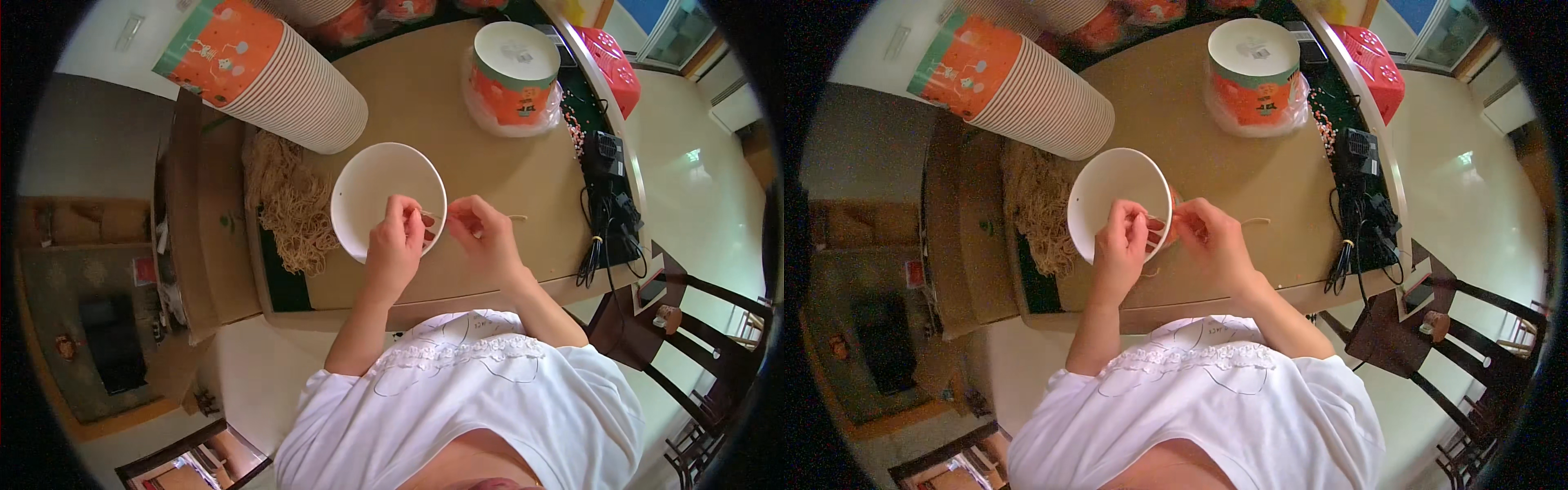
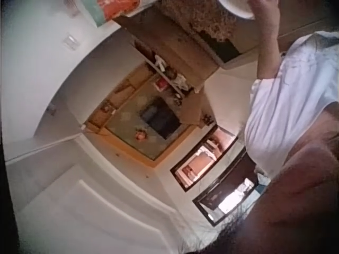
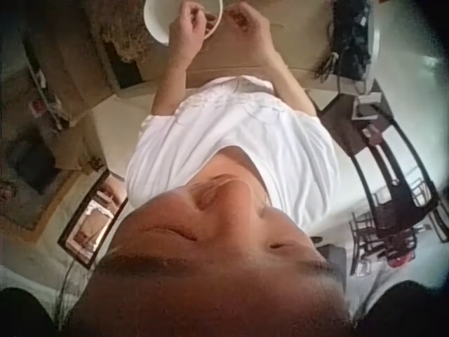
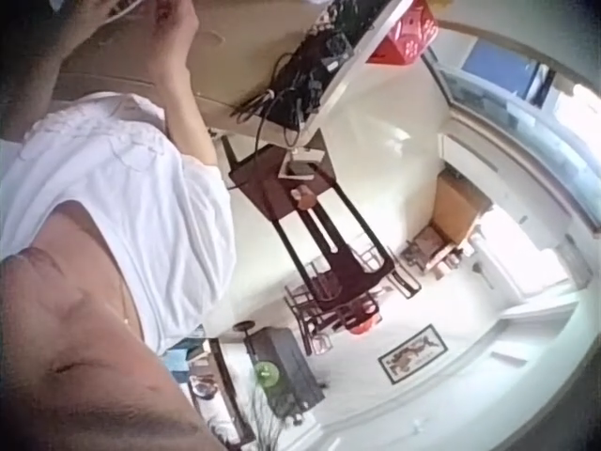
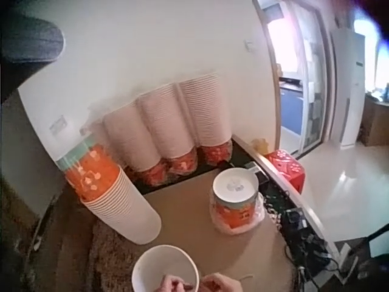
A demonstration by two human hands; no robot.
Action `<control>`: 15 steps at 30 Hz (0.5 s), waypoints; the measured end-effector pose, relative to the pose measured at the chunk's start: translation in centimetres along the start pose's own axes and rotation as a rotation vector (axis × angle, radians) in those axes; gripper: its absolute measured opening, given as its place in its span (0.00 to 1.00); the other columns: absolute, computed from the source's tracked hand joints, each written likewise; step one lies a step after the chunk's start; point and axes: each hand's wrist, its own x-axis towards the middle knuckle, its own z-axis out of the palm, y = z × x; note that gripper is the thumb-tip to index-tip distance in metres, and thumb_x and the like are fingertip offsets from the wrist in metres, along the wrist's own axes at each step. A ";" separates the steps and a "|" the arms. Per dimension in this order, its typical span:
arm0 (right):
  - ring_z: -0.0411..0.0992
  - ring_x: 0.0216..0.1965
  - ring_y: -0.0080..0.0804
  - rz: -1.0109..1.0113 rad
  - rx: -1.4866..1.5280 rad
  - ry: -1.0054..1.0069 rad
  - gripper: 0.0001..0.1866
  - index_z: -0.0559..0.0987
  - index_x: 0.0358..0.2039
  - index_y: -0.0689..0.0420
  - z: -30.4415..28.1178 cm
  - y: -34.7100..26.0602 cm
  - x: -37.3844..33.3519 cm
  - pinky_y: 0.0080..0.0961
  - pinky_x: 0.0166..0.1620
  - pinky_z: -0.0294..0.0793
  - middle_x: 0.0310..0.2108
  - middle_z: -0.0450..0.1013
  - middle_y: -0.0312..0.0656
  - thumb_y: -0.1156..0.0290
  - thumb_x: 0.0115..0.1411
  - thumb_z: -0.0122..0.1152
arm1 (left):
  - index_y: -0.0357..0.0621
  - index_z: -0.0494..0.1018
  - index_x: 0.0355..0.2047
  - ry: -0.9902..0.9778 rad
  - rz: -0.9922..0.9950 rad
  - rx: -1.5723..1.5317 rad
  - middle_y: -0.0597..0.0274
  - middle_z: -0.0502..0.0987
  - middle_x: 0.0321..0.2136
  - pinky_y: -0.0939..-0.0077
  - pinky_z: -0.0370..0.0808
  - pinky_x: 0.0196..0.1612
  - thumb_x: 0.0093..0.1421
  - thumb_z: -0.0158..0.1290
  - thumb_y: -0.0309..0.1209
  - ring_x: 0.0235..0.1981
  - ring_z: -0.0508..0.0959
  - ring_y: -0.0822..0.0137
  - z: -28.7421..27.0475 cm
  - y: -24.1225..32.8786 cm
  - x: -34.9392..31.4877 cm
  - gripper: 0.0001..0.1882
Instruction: Tying strings onto paper bowls in a packaging area.
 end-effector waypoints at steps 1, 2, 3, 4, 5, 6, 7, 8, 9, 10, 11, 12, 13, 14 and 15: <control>0.73 0.26 0.25 0.051 -0.026 -0.012 0.07 0.75 0.37 0.61 -0.5 -0.4 -0.3 0.21 0.30 0.72 0.29 0.74 0.40 0.79 0.56 0.59 | 0.40 0.64 0.37 -0.010 -0.039 -0.060 0.57 0.77 0.24 0.71 0.73 0.25 0.65 0.43 0.26 0.24 0.79 0.63 -0.1 0.0 0.1 0.03; 0.73 0.25 0.24 0.101 -0.054 -0.025 0.07 0.75 0.37 0.61 -0.9 -1.0 -0.5 0.21 0.29 0.72 0.28 0.74 0.40 0.79 0.57 0.59 | 0.40 0.64 0.38 -0.018 -0.076 -0.122 0.59 0.77 0.24 0.76 0.74 0.26 0.66 0.42 0.26 0.24 0.79 0.69 -0.3 0.1 0.2 0.03; 0.73 0.25 0.24 0.095 -0.055 -0.033 0.07 0.75 0.37 0.61 -1.1 -2.0 -0.7 0.21 0.29 0.72 0.28 0.74 0.40 0.79 0.57 0.59 | 0.40 0.64 0.38 -0.009 -0.076 -0.122 0.59 0.77 0.24 0.76 0.74 0.26 0.66 0.42 0.26 0.24 0.79 0.69 -0.4 0.0 0.2 0.03; 0.73 0.27 0.24 0.041 -0.084 -0.079 0.08 0.75 0.37 0.60 -1.3 -3.2 -1.0 0.21 0.30 0.72 0.29 0.74 0.39 0.81 0.56 0.58 | 0.41 0.63 0.38 -0.045 -0.143 -0.187 0.59 0.77 0.24 0.76 0.74 0.25 0.66 0.41 0.27 0.23 0.79 0.70 -0.6 -0.3 0.1 0.03; 0.72 0.29 0.25 -0.016 -0.114 -0.127 0.09 0.75 0.37 0.59 -1.5 -4.3 -1.2 0.22 0.32 0.72 0.29 0.74 0.38 0.83 0.56 0.58 | 0.41 0.62 0.38 -0.079 -0.208 -0.254 0.59 0.78 0.23 0.76 0.74 0.24 0.67 0.40 0.28 0.22 0.78 0.70 -0.7 -0.5 0.1 0.04; 0.72 0.29 0.25 -0.020 -0.121 -0.131 0.09 0.75 0.37 0.59 -1.4 -5.4 -1.3 0.22 0.32 0.72 0.29 0.74 0.38 0.83 0.56 0.58 | 0.41 0.62 0.38 -0.074 -0.206 -0.260 0.59 0.78 0.23 0.76 0.74 0.24 0.67 0.40 0.28 0.22 0.78 0.70 -0.6 -0.6 0.1 0.04; 0.73 0.30 0.29 -0.141 -0.166 -0.217 0.09 0.75 0.37 0.59 -1.1 -6.4 -1.2 0.23 0.32 0.73 0.31 0.73 0.39 0.83 0.56 0.58 | 0.42 0.61 0.39 -0.075 -0.211 -0.381 0.57 0.78 0.24 0.75 0.75 0.25 0.68 0.39 0.29 0.23 0.78 0.69 -0.5 -0.7 0.2 0.04; 0.73 0.32 0.33 -0.264 -0.211 -0.305 0.09 0.75 0.37 0.59 -0.5 -7.1 -1.2 0.25 0.33 0.74 0.32 0.73 0.41 0.83 0.55 0.58 | 0.42 0.61 0.39 -0.074 -0.215 -0.503 0.55 0.78 0.25 0.74 0.76 0.26 0.68 0.38 0.30 0.23 0.78 0.68 -0.6 -0.7 0.2 0.05; 0.73 0.35 0.41 -0.273 -0.246 -0.385 0.10 0.74 0.39 0.58 0.1 -7.2 -1.5 0.30 0.34 0.75 0.35 0.71 0.44 0.81 0.55 0.58 | 0.42 0.61 0.39 -0.069 -0.207 -0.514 0.55 0.78 0.25 0.74 0.76 0.26 0.68 0.38 0.30 0.23 0.78 0.68 -0.6 -0.7 0.5 0.05; 0.73 0.35 0.42 -0.300 -0.338 -0.503 0.12 0.74 0.40 0.57 0.7 -7.0 -1.7 0.32 0.35 0.75 0.36 0.71 0.44 0.80 0.55 0.58 | 0.43 0.61 0.40 -0.147 -0.341 -0.713 0.52 0.78 0.26 0.73 0.77 0.27 0.69 0.37 0.31 0.23 0.78 0.65 -0.6 -0.5 0.9 0.06; 0.74 0.36 0.43 -0.326 -0.431 -0.620 0.13 0.73 0.42 0.57 1.2 -6.9 -1.8 0.34 0.36 0.76 0.37 0.71 0.44 0.78 0.54 0.58 | 0.43 0.61 0.40 -0.229 -0.475 -0.911 0.49 0.78 0.28 0.72 0.77 0.28 0.69 0.36 0.32 0.23 0.78 0.63 -0.7 -0.4 1.2 0.07; 0.73 0.37 0.43 -0.390 -0.449 -0.671 0.17 0.72 0.45 0.53 1.8 -7.0 -1.8 0.35 0.35 0.75 0.38 0.71 0.42 0.76 0.54 0.58 | 0.44 0.60 0.40 -0.268 -0.529 -0.979 0.45 0.77 0.31 0.70 0.78 0.29 0.69 0.36 0.33 0.22 0.78 0.60 -1.0 -0.5 1.3 0.07; 0.73 0.37 0.43 -0.398 -0.461 -0.682 0.17 0.72 0.45 0.53 1.8 -7.6 -1.5 0.35 0.35 0.75 0.38 0.71 0.42 0.76 0.54 0.58 | 0.44 0.60 0.40 -0.259 -0.519 -0.992 0.45 0.77 0.31 0.70 0.78 0.29 0.69 0.36 0.33 0.22 0.78 0.60 -1.2 -0.6 1.4 0.07; 0.74 0.35 0.42 -0.392 -0.580 -0.742 0.16 0.74 0.44 0.52 1.5 -8.6 -1.2 0.35 0.34 0.76 0.36 0.71 0.42 0.76 0.54 0.58 | 0.45 0.60 0.40 -0.271 -0.541 -1.058 0.47 0.77 0.30 0.73 0.76 0.26 0.69 0.36 0.33 0.21 0.77 0.62 -1.3 -1.0 1.5 0.06; 0.74 0.34 0.42 -0.389 -0.695 -0.808 0.15 0.75 0.43 0.52 1.4 -9.1 -0.7 0.34 0.34 0.76 0.35 0.72 0.41 0.76 0.53 0.58 | 0.46 0.60 0.40 -0.275 -0.564 -1.125 0.48 0.77 0.30 0.75 0.74 0.22 0.68 0.36 0.32 0.19 0.76 0.64 -1.4 -1.5 1.5 0.06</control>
